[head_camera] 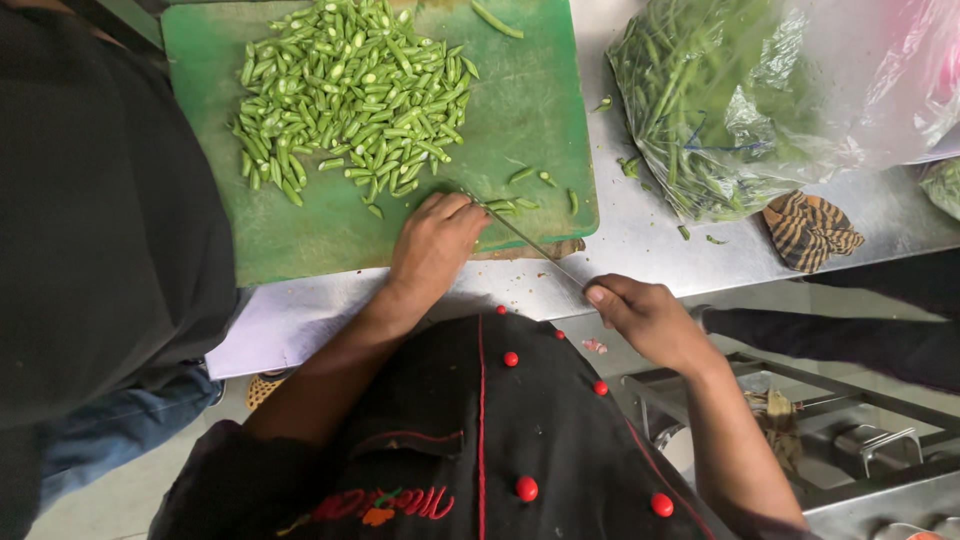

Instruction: The person cuts green beans into short pieces on a green cutting board, taking beans one at a time from a pile and from a large plastic bag beside the board, and trims them with a knife. The cut pieces accumulate in a pile on the board as the person works through the beans.

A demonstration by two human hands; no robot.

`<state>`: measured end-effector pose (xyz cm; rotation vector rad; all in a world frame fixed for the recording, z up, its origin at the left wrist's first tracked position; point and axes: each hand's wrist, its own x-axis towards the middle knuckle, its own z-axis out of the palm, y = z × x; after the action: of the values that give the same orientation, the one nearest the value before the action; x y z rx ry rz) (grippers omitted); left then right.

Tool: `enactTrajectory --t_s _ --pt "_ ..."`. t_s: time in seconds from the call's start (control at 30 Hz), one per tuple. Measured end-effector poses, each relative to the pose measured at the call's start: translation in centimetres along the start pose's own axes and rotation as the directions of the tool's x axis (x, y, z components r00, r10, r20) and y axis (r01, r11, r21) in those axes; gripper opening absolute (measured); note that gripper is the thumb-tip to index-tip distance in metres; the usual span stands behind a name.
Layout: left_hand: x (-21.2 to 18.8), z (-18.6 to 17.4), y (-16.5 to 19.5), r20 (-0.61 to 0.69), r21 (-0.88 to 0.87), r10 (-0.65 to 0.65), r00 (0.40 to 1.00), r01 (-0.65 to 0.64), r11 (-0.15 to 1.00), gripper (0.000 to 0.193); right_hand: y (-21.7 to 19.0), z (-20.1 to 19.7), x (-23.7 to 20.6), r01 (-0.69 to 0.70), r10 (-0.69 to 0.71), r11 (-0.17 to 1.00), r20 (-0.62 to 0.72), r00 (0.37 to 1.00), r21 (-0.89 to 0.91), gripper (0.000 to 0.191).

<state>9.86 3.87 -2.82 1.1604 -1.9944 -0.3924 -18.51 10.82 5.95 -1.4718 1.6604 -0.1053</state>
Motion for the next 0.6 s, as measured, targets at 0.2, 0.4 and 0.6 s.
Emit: enactTrajectory --t_s 0.2,0.4,0.6 --pt "-0.4 0.4 -0.7 -0.004 -0.001 0.048 0.999 -0.048 0.999 0.01 1.7 0.2 1.5 -0.033 0.034 0.999 0.08 0.996 -0.009 0.038" --pt "-0.4 0.1 -1.0 -0.003 -0.086 -0.048 0.999 0.047 0.995 0.014 6.7 -0.4 -0.7 -0.195 0.146 0.941 0.185 0.972 0.277 0.043" --pt "-1.3 -3.7 -1.4 -0.083 -0.139 -0.129 0.988 0.116 0.983 0.019 8.7 0.0 -1.9 -0.126 -0.03 0.757 0.226 0.974 0.641 0.053"
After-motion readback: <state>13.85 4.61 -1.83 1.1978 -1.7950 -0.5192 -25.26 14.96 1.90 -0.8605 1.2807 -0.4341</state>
